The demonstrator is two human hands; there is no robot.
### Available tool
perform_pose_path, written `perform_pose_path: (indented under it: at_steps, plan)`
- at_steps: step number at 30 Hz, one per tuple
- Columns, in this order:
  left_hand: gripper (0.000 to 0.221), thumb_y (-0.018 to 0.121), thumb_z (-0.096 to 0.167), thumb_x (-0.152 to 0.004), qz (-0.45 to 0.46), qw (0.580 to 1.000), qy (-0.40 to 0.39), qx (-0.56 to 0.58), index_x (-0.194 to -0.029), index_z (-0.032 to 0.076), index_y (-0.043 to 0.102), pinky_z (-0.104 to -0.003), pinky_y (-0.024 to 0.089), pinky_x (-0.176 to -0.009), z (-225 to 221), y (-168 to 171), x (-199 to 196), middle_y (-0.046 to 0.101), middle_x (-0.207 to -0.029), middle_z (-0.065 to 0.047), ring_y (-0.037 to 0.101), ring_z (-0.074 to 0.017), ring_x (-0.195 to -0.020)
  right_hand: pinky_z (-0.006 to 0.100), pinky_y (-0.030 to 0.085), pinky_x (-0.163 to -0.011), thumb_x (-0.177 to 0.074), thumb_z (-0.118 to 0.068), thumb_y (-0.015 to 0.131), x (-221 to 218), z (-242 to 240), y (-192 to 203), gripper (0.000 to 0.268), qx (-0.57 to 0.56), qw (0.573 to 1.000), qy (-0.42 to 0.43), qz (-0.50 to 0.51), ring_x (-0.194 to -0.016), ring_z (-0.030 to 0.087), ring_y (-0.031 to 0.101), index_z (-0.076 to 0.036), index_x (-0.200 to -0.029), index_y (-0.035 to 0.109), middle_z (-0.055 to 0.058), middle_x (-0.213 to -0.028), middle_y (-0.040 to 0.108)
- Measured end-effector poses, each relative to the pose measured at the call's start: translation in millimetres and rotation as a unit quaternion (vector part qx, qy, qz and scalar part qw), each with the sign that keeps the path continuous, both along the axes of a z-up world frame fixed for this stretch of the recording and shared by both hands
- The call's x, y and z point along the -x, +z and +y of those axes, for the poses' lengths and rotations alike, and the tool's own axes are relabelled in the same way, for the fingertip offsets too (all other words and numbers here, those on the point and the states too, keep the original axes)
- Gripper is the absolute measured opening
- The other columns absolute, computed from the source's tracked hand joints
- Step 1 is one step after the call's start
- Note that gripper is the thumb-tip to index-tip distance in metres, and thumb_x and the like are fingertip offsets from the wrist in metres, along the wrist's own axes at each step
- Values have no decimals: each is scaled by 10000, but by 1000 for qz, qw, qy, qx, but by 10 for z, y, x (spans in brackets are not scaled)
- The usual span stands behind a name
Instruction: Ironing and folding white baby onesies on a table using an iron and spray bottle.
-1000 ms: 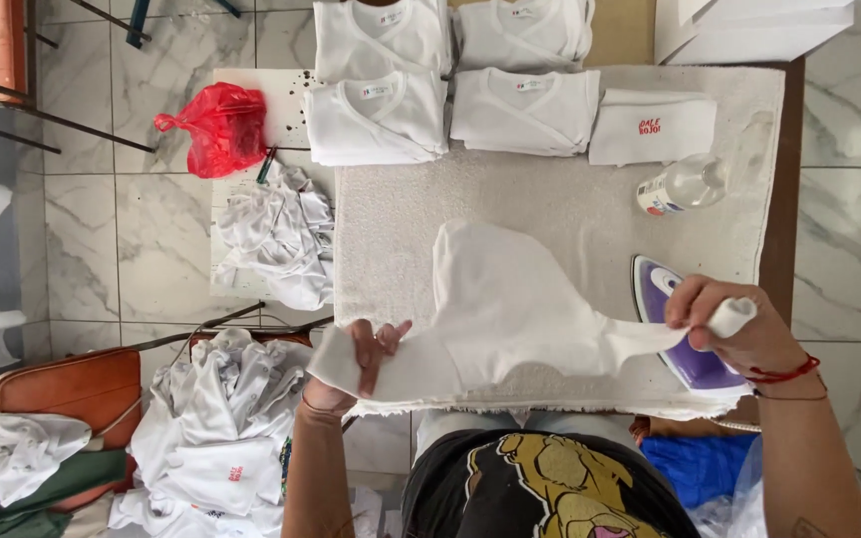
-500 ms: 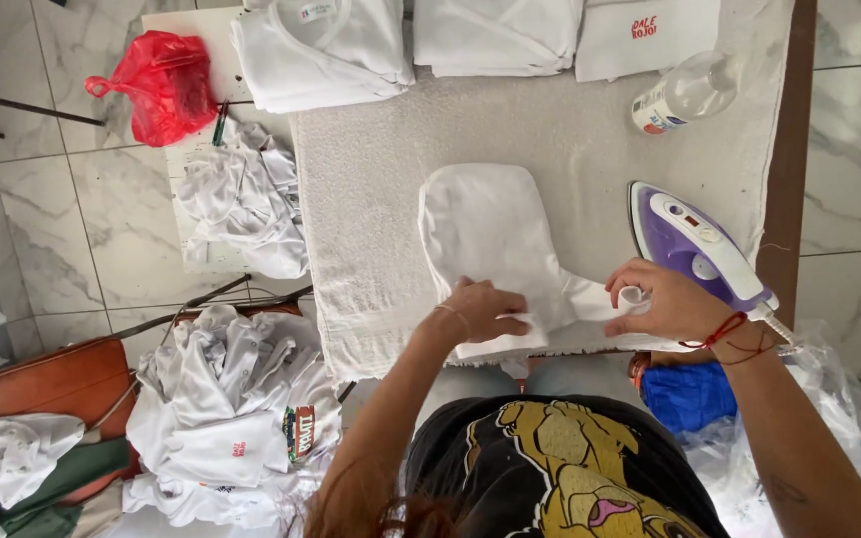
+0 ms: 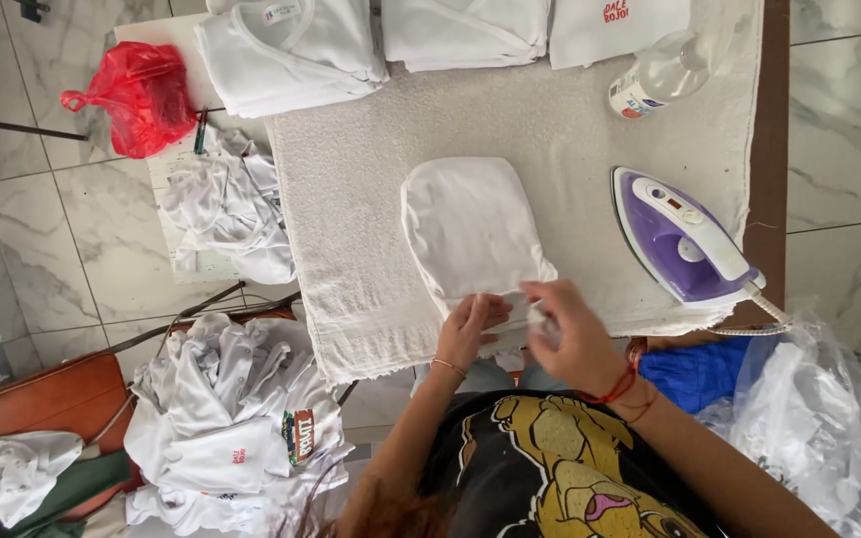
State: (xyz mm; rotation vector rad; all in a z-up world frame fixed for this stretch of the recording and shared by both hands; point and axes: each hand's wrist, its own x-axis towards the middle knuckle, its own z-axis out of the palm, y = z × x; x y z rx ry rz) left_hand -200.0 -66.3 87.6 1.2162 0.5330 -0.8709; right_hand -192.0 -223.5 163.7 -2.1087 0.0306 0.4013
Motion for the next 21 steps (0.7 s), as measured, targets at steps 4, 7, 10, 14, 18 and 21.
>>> perform_pose_path:
  at_steps: [4, 7, 10, 14, 18, 21]
  plan:
    - [487, 441, 553, -846, 77, 995, 60, -15, -1079, 151, 590, -393, 482, -817, 60, -185, 111, 566, -1124, -37, 507, -233, -1057, 285, 489, -657, -667, -239, 706, 37, -44, -127, 567, -43, 998, 29, 19, -771, 182, 576, -174, -1192, 502, 46, -1070, 532]
    - [471, 761, 254, -671, -8, 993, 66, -93, -1025, 5, 576, -236, 545, -544, 78, 82, 86, 379, -570, 7, 576, -155, -520, 276, 510, -588, -779, -39, 575, 12, -278, -278, 239, 8, 999, -50, -7, -699, 226, 597, -67, -1014, 606, 93, -873, 565]
    - [325, 651, 281, -719, -88, 958, -97, -254, -985, 109, 576, -379, 511, -618, 82, 186, 32, 594, -661, -107, 628, -273, -646, 252, 510, -571, -771, -11, 576, -114, -321, -215, 180, 38, 999, 7, -13, -680, 188, 605, -71, -932, 631, 59, -774, 575]
    - [311, 571, 210, -783, -173, 907, -174, -342, -1049, 104, 451, -354, 517, -620, 98, 457, 15, 592, -809, -86, 625, -242, -680, 352, 501, -682, -790, -60, 553, -172, -211, -312, 202, -1, 992, 67, 106, -797, 251, 602, -44, -989, 584, 127, -852, 609]
    - [125, 531, 169, -784, -499, 642, -248, -526, -902, 211, 533, -308, 468, -557, -29, 63, 195, 461, -837, -7, 567, -219, -724, 325, 492, -715, -818, -143, 546, -183, -153, -406, 242, -40, 978, 18, 202, -812, 173, 587, -112, -1054, 589, 89, -875, 636]
    - [397, 436, 203, -833, -604, 585, -259, -474, -1222, 126, 437, -381, 254, -1014, -183, 66, 117, 418, -1273, -72, 392, -191, -1201, 339, 477, -768, -828, -82, 492, -224, -68, -576, 283, -37, 983, 5, 181, -888, 202, 587, -117, -1100, 564, 108, -965, 630]
